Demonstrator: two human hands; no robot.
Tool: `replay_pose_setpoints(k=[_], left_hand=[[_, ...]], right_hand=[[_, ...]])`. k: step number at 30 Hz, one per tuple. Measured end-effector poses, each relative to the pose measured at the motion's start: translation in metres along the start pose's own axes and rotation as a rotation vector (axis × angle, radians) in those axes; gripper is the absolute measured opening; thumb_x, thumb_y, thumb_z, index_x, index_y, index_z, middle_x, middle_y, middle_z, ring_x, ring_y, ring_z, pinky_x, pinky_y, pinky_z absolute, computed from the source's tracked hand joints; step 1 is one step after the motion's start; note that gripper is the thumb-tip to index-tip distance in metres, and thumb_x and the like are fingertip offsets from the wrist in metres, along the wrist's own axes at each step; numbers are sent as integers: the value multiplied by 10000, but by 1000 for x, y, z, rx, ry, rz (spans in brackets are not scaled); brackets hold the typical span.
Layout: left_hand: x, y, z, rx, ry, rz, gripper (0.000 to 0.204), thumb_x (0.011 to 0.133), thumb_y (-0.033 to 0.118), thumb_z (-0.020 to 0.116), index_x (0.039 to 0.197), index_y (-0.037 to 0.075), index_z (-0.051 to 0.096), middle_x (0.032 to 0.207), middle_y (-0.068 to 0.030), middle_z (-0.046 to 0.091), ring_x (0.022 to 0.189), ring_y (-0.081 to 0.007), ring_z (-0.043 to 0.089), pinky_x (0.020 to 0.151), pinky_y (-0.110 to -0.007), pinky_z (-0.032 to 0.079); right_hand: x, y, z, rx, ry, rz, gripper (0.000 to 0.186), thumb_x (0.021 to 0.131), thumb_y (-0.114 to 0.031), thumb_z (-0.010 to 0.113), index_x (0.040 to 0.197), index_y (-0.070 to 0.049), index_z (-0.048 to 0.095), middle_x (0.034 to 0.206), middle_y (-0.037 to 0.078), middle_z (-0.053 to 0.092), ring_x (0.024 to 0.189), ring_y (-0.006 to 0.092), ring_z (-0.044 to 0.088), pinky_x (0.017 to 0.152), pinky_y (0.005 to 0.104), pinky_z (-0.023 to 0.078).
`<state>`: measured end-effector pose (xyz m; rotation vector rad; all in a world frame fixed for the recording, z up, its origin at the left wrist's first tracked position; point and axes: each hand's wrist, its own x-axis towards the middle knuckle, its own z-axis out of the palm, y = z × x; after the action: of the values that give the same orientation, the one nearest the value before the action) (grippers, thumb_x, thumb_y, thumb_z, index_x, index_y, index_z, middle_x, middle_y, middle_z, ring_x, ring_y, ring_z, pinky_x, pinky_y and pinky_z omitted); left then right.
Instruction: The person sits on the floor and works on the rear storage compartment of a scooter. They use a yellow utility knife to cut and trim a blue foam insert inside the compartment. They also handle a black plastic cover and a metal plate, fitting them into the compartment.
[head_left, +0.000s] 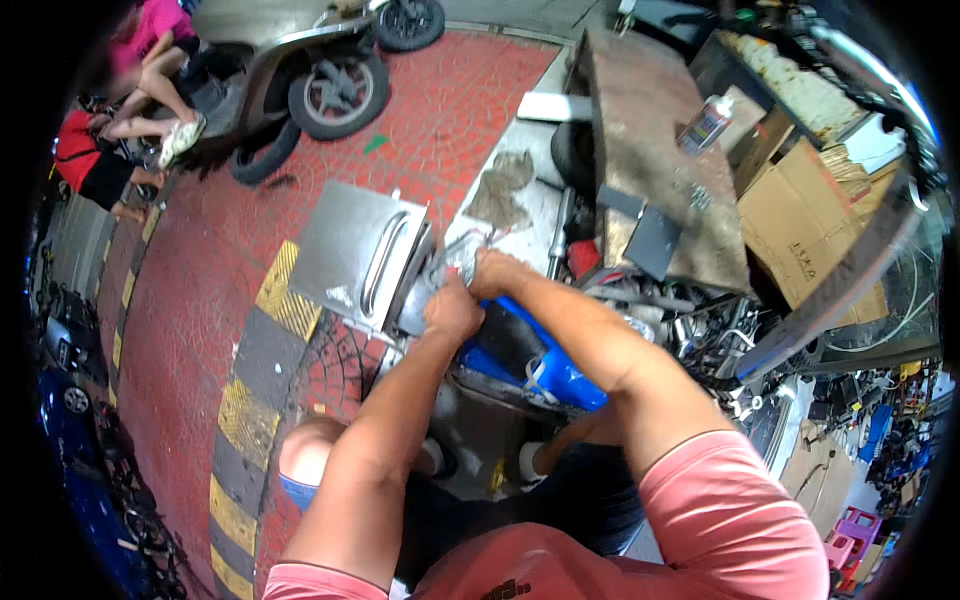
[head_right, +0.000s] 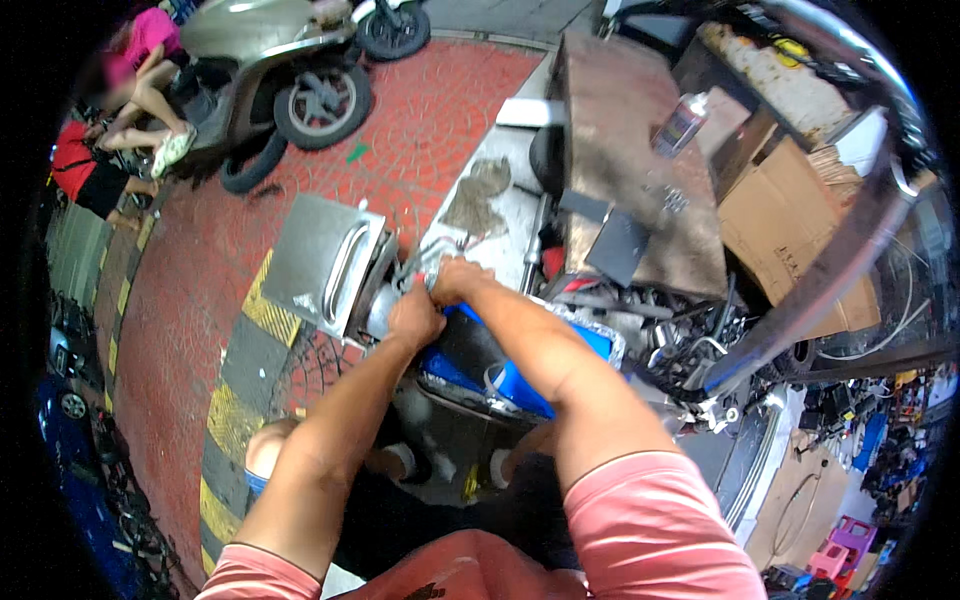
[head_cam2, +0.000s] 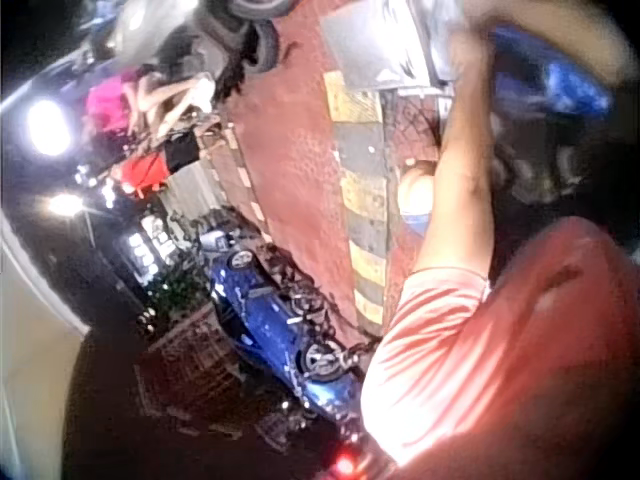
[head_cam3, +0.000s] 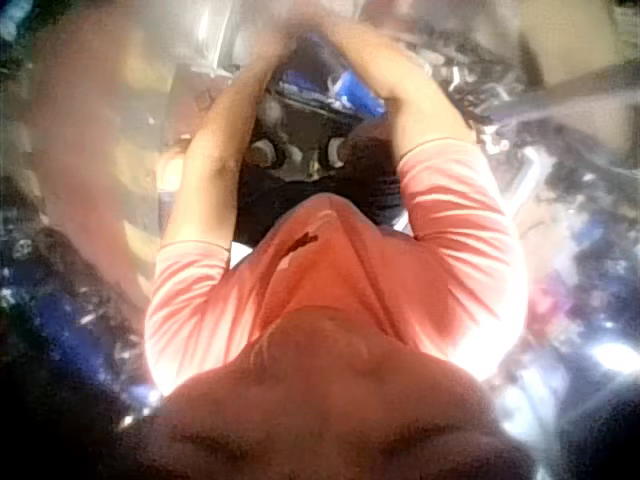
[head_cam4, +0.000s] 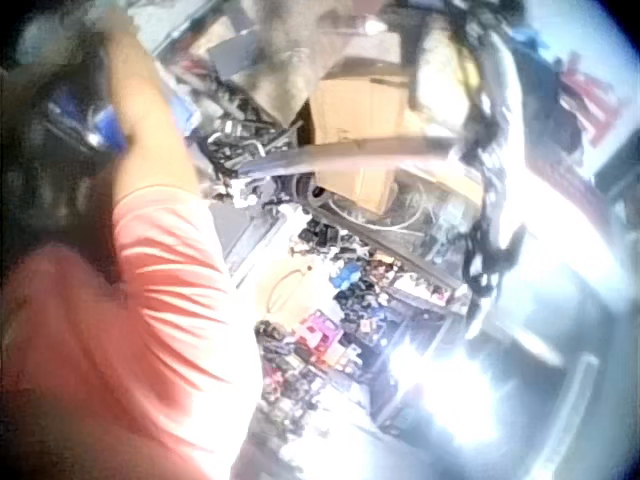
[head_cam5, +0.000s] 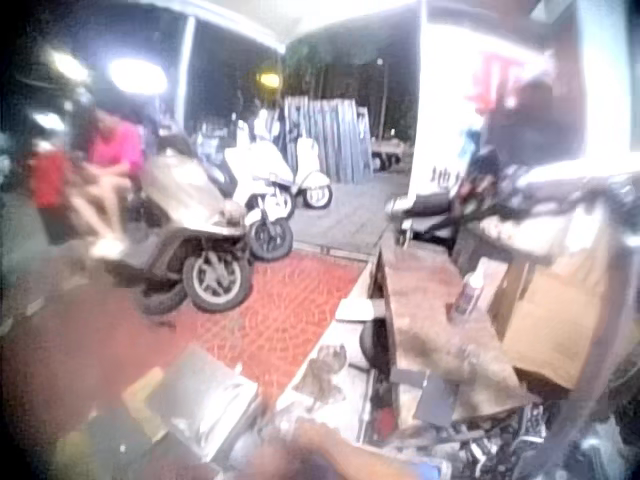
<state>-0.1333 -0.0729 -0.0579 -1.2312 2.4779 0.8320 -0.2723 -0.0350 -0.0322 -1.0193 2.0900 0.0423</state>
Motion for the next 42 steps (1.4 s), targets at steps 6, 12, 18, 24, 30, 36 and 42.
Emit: replay_pose_setpoints(k=[6, 12, 18, 24, 30, 36, 42], left_hand=[[-33, 2, -21, 182, 124, 117, 485, 949, 210, 637, 1375, -13, 579, 1358, -281, 675, 1201, -445, 705, 1020, -526, 558], [-21, 1, -18, 183, 447, 471, 213, 919, 172, 699, 1055, 15, 746, 1165, -217, 734, 1083, -433, 692, 935, -544, 573], [0, 1, -9, -119, 482, 394, 196, 915, 180, 712, 962, -4, 761, 1059, -283, 735, 1027, -469, 702, 921, -549, 554], [16, 5, -3, -188, 397, 340, 187, 922, 206, 716, 954, 34, 781, 983, -270, 750, 956, -459, 730, 876, -545, 565], [6, 2, -17, -168, 278, 284, 198, 933, 251, 724, 926, 59, 771, 949, -267, 747, 949, -462, 723, 849, -548, 555], [11, 21, -19, -62, 234, 237, 222, 936, 283, 708, 945, 71, 775, 1017, -268, 754, 1010, -477, 716, 881, -565, 556], [15, 25, -34, -11, 174, 185, 222, 896, 272, 737, 986, 74, 785, 1039, -262, 761, 1051, -471, 723, 913, -562, 567]], right_hand=[[14, 42, -22, 179, 184, -236, 642, 782, -386, 850, 1296, -21, 732, 1323, 255, 717, 1283, 392, 678, 1067, 457, 549], [23, 69, -24, 119, 523, -180, 276, 859, -299, 714, 1007, -102, 838, 1071, 226, 781, 1066, 414, 742, 946, 480, 585], [-2, 46, -13, 147, 264, -92, 252, 819, -162, 705, 956, 20, 813, 979, 250, 782, 938, 377, 781, 811, 460, 623], [5, 50, -1, 649, 108, -13, 199, 898, -172, 763, 763, -30, 796, 742, 103, 766, 585, 200, 699, 537, 363, 554], [7, 42, 6, 643, 126, -35, 218, 903, -189, 774, 775, -14, 802, 734, 100, 774, 617, 207, 734, 561, 363, 571], [37, 57, 15, 291, 197, -54, 176, 733, -153, 751, 708, 17, 788, 689, 196, 749, 696, 271, 790, 688, 419, 628], [22, 39, 6, 178, 295, -49, 135, 771, -139, 716, 766, -36, 803, 743, 166, 775, 709, 269, 787, 686, 412, 624]])
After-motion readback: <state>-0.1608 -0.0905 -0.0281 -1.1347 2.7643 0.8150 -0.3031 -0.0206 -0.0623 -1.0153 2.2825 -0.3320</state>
